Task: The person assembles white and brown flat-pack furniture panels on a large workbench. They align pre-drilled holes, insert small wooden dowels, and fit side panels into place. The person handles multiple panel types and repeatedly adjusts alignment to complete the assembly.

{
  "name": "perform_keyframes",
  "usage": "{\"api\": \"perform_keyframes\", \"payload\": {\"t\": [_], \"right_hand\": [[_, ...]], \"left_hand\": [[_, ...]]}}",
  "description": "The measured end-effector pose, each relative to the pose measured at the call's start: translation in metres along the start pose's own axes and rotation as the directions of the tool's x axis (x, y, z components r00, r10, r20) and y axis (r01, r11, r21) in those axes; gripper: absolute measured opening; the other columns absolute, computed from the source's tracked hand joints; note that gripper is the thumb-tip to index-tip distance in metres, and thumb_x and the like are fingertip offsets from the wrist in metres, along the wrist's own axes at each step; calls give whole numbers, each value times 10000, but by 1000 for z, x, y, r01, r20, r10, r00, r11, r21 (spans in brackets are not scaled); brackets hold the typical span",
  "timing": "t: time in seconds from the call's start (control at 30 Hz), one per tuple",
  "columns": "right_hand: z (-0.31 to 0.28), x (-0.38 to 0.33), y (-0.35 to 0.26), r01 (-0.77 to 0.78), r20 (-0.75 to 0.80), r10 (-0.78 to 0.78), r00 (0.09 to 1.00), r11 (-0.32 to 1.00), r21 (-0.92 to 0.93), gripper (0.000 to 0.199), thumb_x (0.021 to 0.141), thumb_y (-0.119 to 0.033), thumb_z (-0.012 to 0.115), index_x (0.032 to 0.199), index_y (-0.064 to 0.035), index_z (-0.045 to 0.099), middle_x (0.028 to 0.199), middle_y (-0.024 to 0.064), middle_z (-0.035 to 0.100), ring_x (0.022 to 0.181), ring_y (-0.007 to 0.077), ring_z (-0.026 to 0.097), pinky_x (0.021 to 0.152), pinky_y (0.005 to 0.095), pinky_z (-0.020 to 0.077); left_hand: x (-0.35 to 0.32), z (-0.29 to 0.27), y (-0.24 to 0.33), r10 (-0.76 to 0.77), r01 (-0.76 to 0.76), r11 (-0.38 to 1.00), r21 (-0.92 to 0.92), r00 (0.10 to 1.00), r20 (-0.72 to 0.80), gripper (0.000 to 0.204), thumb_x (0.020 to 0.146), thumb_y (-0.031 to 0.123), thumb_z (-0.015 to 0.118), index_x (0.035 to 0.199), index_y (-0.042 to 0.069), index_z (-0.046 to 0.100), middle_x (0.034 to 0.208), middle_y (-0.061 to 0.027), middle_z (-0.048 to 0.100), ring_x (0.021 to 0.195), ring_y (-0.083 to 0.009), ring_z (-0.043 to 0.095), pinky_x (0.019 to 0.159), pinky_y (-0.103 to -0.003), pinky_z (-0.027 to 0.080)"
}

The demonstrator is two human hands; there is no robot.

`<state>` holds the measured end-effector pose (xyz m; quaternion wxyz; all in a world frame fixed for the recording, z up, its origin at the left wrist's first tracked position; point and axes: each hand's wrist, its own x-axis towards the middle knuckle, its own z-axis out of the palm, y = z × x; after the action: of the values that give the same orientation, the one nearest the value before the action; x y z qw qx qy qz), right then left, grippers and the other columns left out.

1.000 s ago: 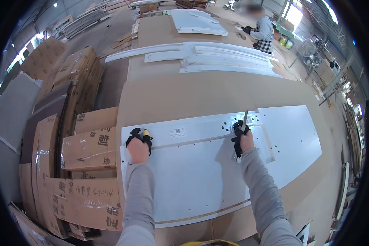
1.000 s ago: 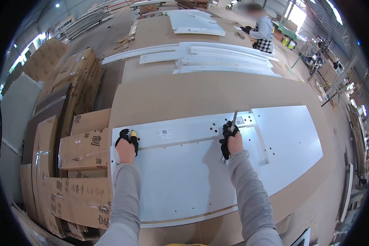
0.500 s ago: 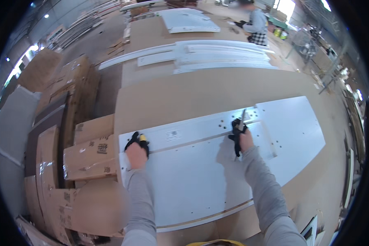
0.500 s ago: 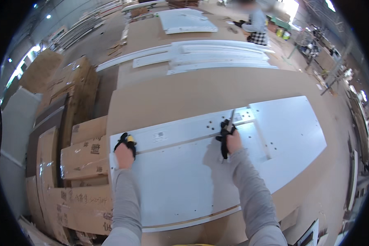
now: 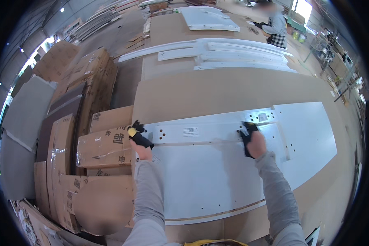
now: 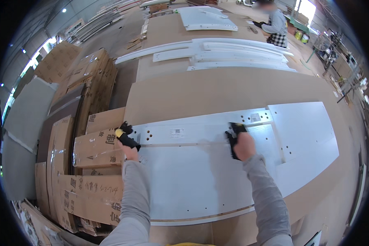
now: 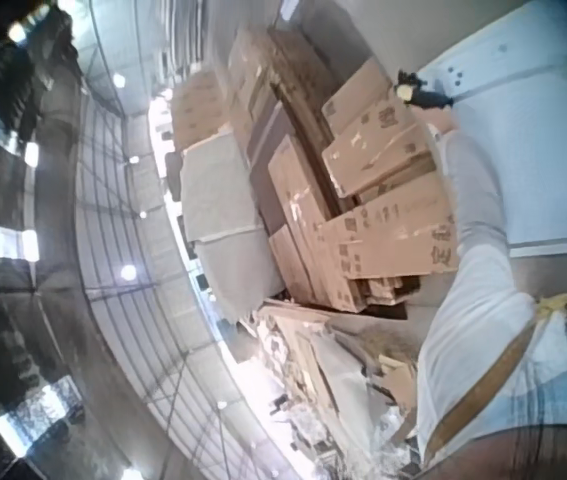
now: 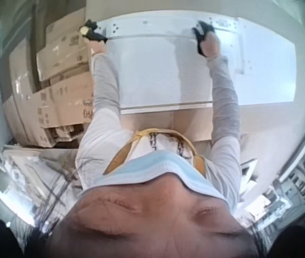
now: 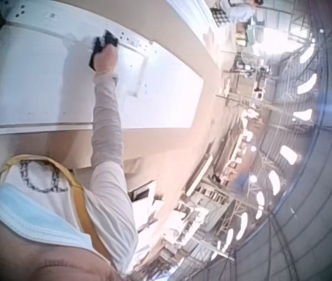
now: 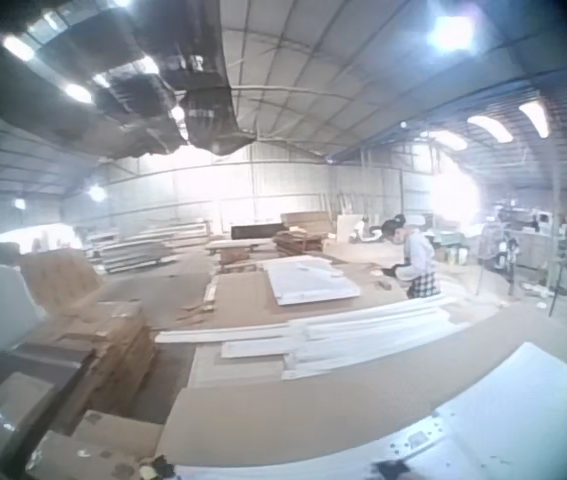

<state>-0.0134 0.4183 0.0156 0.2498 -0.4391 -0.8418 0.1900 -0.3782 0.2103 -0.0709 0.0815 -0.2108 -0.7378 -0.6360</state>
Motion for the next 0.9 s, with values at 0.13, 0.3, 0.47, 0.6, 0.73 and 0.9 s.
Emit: {"api": "perform_keyframes", "payload": {"t": [0.13,0.3,0.47,0.6,0.73,0.9], "right_hand": [[13,12,-47,150,433,-36,901,961,-231,190,807,-201,629,772,-14,633,838,194,644,794,374,634,712,455,510],[10,14,-69,217,484,-81,871,948,-232,283,774,-300,702,825,-27,648,864,175,656,846,358,641,723,446,518],[-2,-51,-59,112,562,92,822,941,-318,398,728,-391,738,811,-12,646,840,188,652,826,355,641,706,439,522],[-34,-92,-66,-13,543,191,818,949,-314,191,737,-183,656,805,-5,651,834,194,650,788,372,634,686,445,517],[-24,-108,-54,-71,463,185,867,965,-254,437,724,-401,727,782,22,634,811,226,632,768,397,629,685,458,519],[-36,-96,-67,-11,548,190,814,950,-313,186,773,-159,643,824,19,660,844,219,644,821,376,637,720,433,522]], "left_hand": [[4,24,71,264,-275,961,10,932,250,382,888,167,559,1216,-19,502,1109,-165,601,1041,-272,558,932,-345,413],[4,89,125,297,-578,805,134,587,753,502,769,249,676,1199,18,559,1111,-229,604,1054,-377,563,924,-421,432],[-14,130,140,-28,-675,709,203,260,965,561,717,293,712,1190,42,546,1081,-207,620,1045,-361,578,896,-440,445],[-19,135,145,-135,-706,656,265,236,962,728,638,371,768,1231,27,523,1143,-250,581,1067,-378,561,903,-443,447],[-30,147,154,7,-765,579,281,350,937,588,638,348,773,1097,24,598,1061,-240,594,1019,-387,567,874,-438,464],[-12,140,158,88,-696,691,196,350,933,319,678,227,729,923,36,654,984,-179,603,953,-366,581,815,-438,482]]}}
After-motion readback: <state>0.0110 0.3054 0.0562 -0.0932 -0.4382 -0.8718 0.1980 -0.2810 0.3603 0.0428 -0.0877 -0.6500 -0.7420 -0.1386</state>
